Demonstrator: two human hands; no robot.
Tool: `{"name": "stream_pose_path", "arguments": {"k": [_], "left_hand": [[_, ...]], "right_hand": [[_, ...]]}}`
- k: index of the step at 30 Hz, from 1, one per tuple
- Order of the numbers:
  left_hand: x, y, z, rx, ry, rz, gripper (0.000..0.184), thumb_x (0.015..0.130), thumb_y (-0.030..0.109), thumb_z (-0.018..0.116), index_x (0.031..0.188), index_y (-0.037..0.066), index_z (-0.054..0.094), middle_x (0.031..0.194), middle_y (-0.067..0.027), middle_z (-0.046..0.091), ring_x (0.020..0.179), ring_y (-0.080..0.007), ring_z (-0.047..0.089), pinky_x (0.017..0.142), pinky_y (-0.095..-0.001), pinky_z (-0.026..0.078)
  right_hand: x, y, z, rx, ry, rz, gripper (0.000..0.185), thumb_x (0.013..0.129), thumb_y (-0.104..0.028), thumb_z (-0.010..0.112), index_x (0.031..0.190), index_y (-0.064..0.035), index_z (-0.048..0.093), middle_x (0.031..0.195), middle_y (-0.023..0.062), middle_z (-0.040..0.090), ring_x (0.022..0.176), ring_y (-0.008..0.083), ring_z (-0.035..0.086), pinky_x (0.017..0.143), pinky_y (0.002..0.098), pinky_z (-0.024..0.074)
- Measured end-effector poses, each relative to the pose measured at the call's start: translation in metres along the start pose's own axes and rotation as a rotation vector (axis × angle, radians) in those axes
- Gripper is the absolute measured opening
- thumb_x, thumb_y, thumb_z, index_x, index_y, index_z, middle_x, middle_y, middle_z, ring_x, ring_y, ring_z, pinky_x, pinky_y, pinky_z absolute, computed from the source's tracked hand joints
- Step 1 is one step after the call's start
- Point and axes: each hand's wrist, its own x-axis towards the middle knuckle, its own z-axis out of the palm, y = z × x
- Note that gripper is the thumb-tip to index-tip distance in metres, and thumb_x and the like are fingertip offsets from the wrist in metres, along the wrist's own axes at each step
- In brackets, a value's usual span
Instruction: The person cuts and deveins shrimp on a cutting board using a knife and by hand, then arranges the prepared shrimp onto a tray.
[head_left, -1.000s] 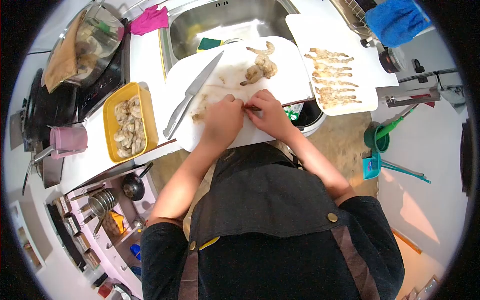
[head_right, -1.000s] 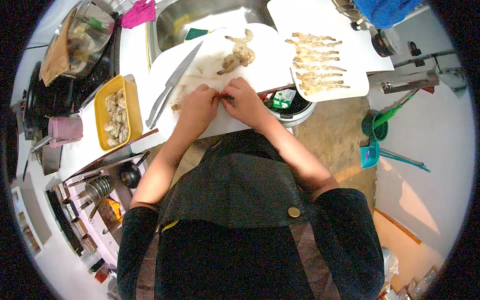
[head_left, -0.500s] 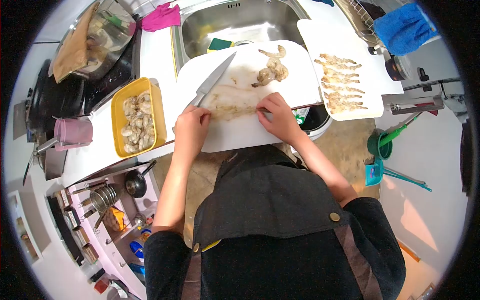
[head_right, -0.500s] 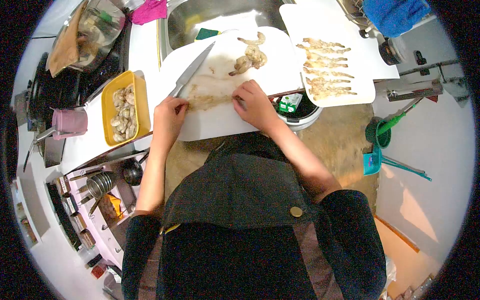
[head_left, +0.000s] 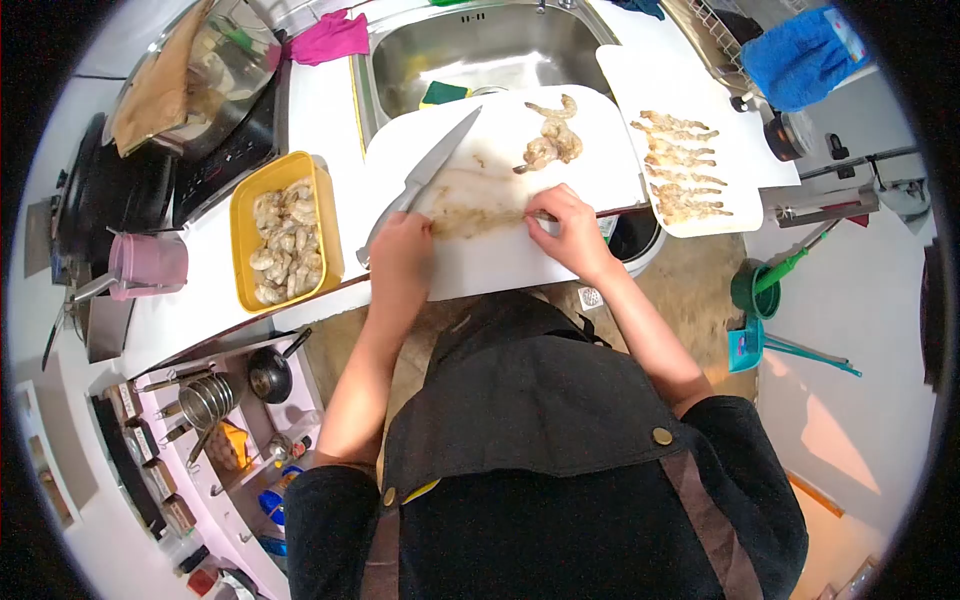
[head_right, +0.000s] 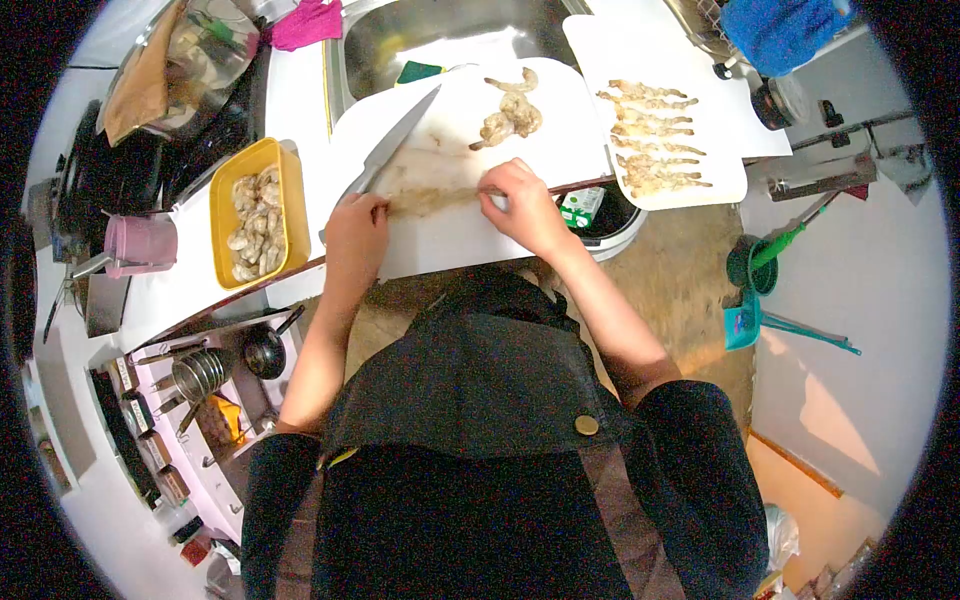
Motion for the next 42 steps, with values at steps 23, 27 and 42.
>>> {"name": "stream_pose_path", "arguments": {"k": [23,27,42], "left_hand": [[0.055,0.011,-0.013,-1.558,-0.619,-0.339,0.040,0.100,0.028,0.050,0.125,-0.003,0.057,0.100,-0.0083,0.065,0.089,-0.0161,0.062,0.081,-0.0322,0.051],[0.090,0.065,0.015,-1.318,-0.563,-0.306,0.036,0.094,0.015,0.061,0.124,-0.005,0.058,0.095,-0.0060,0.065,0.082,-0.0109,0.060,0.075,-0.0245,0.051],[0.209,0.237,0.190,-0.090,-0.048,0.165,0.016,0.081,0.010,0.064,0.092,0.004,0.073,0.085,-0.0143,0.069,0.073,-0.0300,0.067,0.068,-0.0379,0.054]], "right_hand": [[0.115,-0.071,-0.074,0.168,-0.143,-0.073,0.009,0.079,-0.005,0.068,0.087,-0.0010,0.065,0.082,0.0072,0.066,0.080,0.0162,0.062,0.078,0.0288,0.0506],[0.099,0.000,-0.135,0.161,-0.043,0.043,0.007,0.081,-0.003,0.066,0.088,-0.0015,0.066,0.082,0.0028,0.066,0.082,0.0097,0.058,0.079,0.0259,0.0470],[0.083,0.249,-0.256,-0.209,-0.134,0.240,0.007,0.077,-0.004,0.064,0.084,-0.0036,0.066,0.076,0.0105,0.061,0.079,0.0219,0.058,0.072,0.0332,0.0471]]}}
